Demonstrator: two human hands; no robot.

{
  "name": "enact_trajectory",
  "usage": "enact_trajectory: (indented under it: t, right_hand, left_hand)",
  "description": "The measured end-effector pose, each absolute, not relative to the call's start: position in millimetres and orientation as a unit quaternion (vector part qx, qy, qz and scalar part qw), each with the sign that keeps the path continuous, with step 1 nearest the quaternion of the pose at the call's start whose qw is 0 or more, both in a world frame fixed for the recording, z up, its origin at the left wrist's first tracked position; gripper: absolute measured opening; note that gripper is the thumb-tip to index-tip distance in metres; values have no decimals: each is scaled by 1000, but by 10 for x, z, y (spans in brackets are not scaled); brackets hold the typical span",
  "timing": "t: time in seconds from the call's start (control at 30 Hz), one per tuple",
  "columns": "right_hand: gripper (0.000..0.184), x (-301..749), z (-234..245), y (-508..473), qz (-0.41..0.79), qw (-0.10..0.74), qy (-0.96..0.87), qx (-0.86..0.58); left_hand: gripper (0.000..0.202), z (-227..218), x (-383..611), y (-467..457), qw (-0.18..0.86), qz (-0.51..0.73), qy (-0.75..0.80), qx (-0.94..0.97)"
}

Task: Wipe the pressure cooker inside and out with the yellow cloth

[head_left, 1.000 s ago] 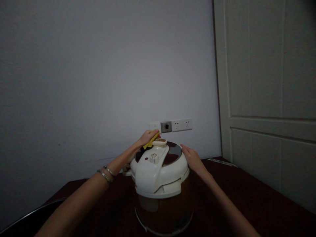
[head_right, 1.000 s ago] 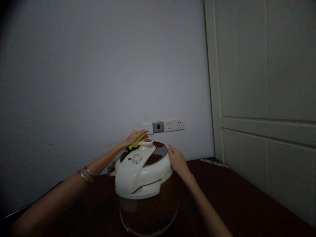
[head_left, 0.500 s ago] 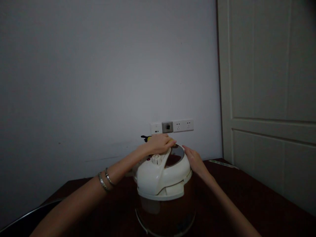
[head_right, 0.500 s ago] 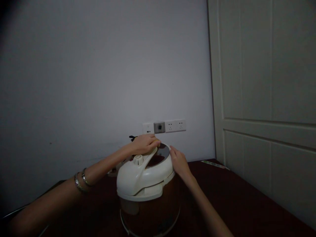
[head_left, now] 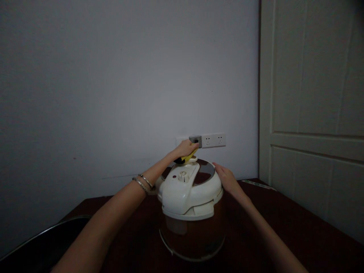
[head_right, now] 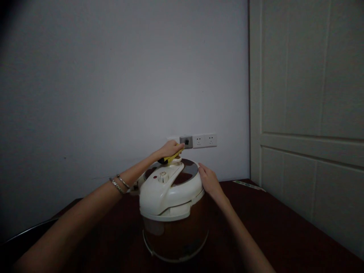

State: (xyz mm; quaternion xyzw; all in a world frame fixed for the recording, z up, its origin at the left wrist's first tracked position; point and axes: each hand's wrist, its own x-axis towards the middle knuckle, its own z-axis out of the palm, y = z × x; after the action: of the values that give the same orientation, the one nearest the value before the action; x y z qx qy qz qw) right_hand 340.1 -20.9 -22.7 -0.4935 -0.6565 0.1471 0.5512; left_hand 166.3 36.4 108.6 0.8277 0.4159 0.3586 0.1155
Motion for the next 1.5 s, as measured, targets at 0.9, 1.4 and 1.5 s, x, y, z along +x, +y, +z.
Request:
enact_trajectory:
  t: [0.9,1.4,1.5]
  right_hand:
    - [34,3064,1033,-369,-13,691,-655,-304]
    - [38,2826,719,139,172,450,-811,-333]
    - [35,2839,673,162,178,463,-809,-317]
  left_hand:
    - [54,1572,1505,-426,411,491,253,725]
    - [56,446,854,-229,201,376,413,805]
    - [54,441,838,-208,212,376,417,800]
